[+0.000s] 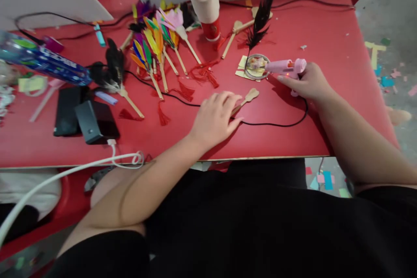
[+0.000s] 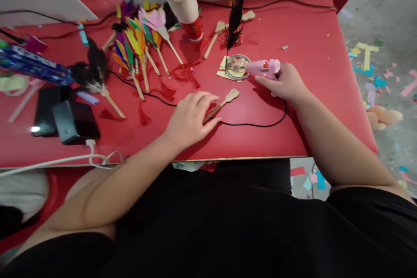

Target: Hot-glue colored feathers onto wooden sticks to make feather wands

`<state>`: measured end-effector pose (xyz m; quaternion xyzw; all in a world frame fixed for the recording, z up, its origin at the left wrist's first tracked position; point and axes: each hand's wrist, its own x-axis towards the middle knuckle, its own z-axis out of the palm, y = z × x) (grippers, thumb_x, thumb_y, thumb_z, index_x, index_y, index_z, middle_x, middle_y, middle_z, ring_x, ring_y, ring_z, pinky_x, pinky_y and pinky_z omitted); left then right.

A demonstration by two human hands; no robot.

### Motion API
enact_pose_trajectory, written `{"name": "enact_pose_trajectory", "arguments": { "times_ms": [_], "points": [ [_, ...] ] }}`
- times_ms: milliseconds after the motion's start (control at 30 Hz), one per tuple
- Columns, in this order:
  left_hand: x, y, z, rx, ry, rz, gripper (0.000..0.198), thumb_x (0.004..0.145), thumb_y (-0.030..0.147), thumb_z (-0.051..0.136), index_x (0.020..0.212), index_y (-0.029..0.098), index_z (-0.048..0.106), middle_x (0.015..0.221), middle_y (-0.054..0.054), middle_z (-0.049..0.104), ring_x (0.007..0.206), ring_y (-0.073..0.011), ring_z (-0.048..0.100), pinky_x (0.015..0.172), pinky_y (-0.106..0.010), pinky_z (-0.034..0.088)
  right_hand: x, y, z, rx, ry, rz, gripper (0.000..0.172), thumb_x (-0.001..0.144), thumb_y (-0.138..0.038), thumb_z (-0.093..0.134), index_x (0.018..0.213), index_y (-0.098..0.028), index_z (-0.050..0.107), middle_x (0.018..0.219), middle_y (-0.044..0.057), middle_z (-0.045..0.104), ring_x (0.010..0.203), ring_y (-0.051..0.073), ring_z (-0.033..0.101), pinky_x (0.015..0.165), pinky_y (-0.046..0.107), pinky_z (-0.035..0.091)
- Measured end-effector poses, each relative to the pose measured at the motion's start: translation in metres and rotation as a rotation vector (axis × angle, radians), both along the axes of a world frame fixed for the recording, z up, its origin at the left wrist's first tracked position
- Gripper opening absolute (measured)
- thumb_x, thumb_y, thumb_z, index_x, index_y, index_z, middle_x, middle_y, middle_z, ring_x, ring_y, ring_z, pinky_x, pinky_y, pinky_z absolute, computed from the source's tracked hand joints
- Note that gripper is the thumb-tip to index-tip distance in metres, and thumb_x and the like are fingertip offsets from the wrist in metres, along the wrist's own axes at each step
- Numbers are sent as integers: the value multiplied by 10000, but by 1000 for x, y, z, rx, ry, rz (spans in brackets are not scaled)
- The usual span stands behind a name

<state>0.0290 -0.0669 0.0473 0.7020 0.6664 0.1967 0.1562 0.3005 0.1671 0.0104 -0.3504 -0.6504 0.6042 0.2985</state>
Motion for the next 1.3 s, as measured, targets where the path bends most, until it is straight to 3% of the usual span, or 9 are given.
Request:
{"name": "enact_pose_trajectory", "arguments": {
  "times_ms": [67, 200, 267, 400, 533, 667, 833, 1000, 1300],
  "points": [
    [5, 15, -8, -83, 84, 22, 502, 1114, 261, 795, 1594, 145, 703, 1521, -243, 790, 1335, -408, 738, 1184, -564, 552, 1, -2, -2, 136, -88, -38, 298, 955, -322, 1043, 1203, -194, 939, 517, -81, 436, 460, 107, 390, 386, 254, 312],
    [-3, 24, -7, -208, -5, 50, 279, 1125, 197, 651, 1355, 167, 805, 1281, -182, 831, 1097, -337, 784, 993, -461, 589, 4, 0, -9, 190, -94, -59, 407, 974, -504, 1008, 1252, -220, 922, 574, -74, 440, 476, 108, 340, 392, 262, 331],
    [-13, 18, -3, -206, -259, 112, 170, 1108, 237, 650, 1179, 201, 800, 1200, -136, 818, 1006, -283, 770, 912, -400, 588, 4, 1, -11, 174, 8, -109, 446, 917, -597, 1038, 1163, -256, 890, 634, -56, 512, 517, 126, 385, 413, 274, 378],
    [-33, -6, 0, -265, -1037, 328, 172, 1081, 385, 683, 1096, 216, 712, 886, -11, 660, 737, -168, 636, 688, -269, 528, -1, -10, -10, 170, 241, -219, 618, 783, -773, 1076, 832, -275, 714, 691, -20, 572, 600, 162, 460, 485, 309, 444],
    [-42, -23, -6, -367, -1424, 493, 445, 1012, 594, 888, 1006, 194, 691, 845, 39, 539, 589, -73, 450, 530, -185, 362, -23, -38, -3, 75, 254, -49, 627, 778, -810, 1052, 863, -274, 739, 682, -19, 572, 586, 166, 447, 478, 318, 416],
    [-47, -16, -16, -296, -1458, 522, 546, 962, 669, 957, 992, 176, 725, 819, 51, 522, 556, -46, 410, 493, -163, 320, -77, -59, 3, -33, 136, 163, 625, 801, -817, 1044, 924, -271, 767, 695, -15, 594, 587, 170, 479, 487, 326, 441],
    [-50, -7, -26, -65, -1268, 442, 523, 1051, 714, 849, 1035, 209, 714, 803, 48, 560, 550, -79, 482, 452, -189, 369, -132, -64, 0, -124, 235, 194, 681, 772, -859, 1028, 892, -250, 747, 753, 13, 636, 631, 173, 516, 544, 329, 435],
    [-47, -20, -34, -47, -1202, 383, 526, 1151, 733, 720, 1075, 212, 696, 779, 45, 602, 545, -87, 547, 478, -200, 428, -122, -60, -6, -144, 131, 289, 664, 820, -848, 1010, 826, -233, 758, 744, 31, 633, 669, 192, 539, 602, 345, 461],
    [-48, -22, -35, -58, -1275, 348, 479, 1207, 677, 679, 1123, 207, 720, 744, 38, 661, 542, -98, 594, 521, -214, 505, -113, -62, -1, -175, 165, 256, 615, 840, -861, 972, 850, -269, 807, 790, 58, 654, 704, 235, 569, 628, 385, 479]
  ]
}}
